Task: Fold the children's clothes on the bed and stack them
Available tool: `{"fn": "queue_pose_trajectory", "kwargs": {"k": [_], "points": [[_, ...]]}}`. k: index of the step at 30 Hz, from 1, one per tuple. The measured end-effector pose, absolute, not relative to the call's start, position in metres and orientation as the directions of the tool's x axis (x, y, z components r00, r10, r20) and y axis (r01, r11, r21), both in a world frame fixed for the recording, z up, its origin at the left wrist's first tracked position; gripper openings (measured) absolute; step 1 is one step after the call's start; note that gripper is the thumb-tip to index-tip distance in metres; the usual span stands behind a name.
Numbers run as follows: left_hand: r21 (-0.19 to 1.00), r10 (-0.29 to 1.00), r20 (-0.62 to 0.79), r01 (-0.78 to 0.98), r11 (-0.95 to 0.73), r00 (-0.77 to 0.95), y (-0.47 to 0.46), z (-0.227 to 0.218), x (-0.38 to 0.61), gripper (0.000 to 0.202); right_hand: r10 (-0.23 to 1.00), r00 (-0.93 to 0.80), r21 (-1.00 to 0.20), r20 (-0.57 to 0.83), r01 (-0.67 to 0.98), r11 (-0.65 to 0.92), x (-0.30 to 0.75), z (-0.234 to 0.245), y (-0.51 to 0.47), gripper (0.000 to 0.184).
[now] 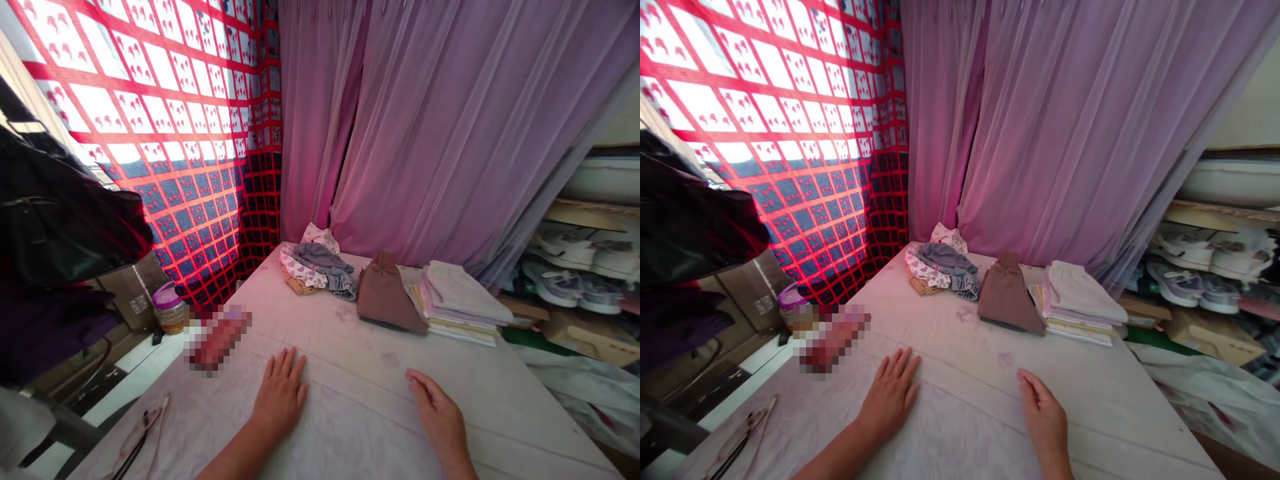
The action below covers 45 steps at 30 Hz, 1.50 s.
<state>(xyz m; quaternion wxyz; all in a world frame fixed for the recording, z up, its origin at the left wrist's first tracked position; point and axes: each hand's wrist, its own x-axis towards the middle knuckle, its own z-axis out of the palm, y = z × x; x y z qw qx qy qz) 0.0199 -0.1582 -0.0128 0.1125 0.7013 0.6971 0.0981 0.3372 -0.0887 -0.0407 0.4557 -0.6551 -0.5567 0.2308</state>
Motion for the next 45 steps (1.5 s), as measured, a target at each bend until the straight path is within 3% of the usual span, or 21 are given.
{"fn": "queue_pose_trajectory", "kwargs": {"k": [5,10,13,25,31,41,45], "points": [[0.231,1.000,-0.029,0.973,0.005,0.002,-0.157,0.000,0.022,0.051,0.957,0.232,-0.884,0.172,0.465,0.046,0.315,-0.038,-0.060,0.048],[0.205,1.000,0.025,0.979,-0.014,0.009,-0.138,0.013,0.020,0.026,0.963,0.227,-0.890,0.143,0.454,0.025,0.307,-0.051,-0.057,0.045],[0.201,0.998,0.061,0.980,0.007,-0.019,-0.126,0.011,0.016,0.026,0.967,0.218,-0.896,0.131,0.444,0.021,0.309,-0.057,-0.056,0.045],[0.275,0.969,0.242,0.961,-0.015,-0.054,-0.121,-0.007,0.006,0.025,0.970,0.178,-0.900,0.168,0.429,0.078,0.309,-0.059,-0.061,0.045],[0.304,0.966,0.256,0.952,-0.032,-0.049,-0.123,-0.004,0.005,0.023,0.959,0.210,-0.922,0.192,0.375,0.102,0.306,-0.053,-0.068,0.044],[0.399,0.965,0.248,0.917,-0.019,-0.088,-0.125,-0.005,0.002,0.023,0.953,0.215,-0.898,0.215,0.428,0.106,0.305,-0.054,-0.073,0.044],[0.483,0.958,0.264,0.875,-0.027,-0.116,-0.123,-0.010,-0.003,0.022,0.949,0.223,-0.900,0.224,0.420,0.114,0.304,-0.052,-0.074,0.043]]}}
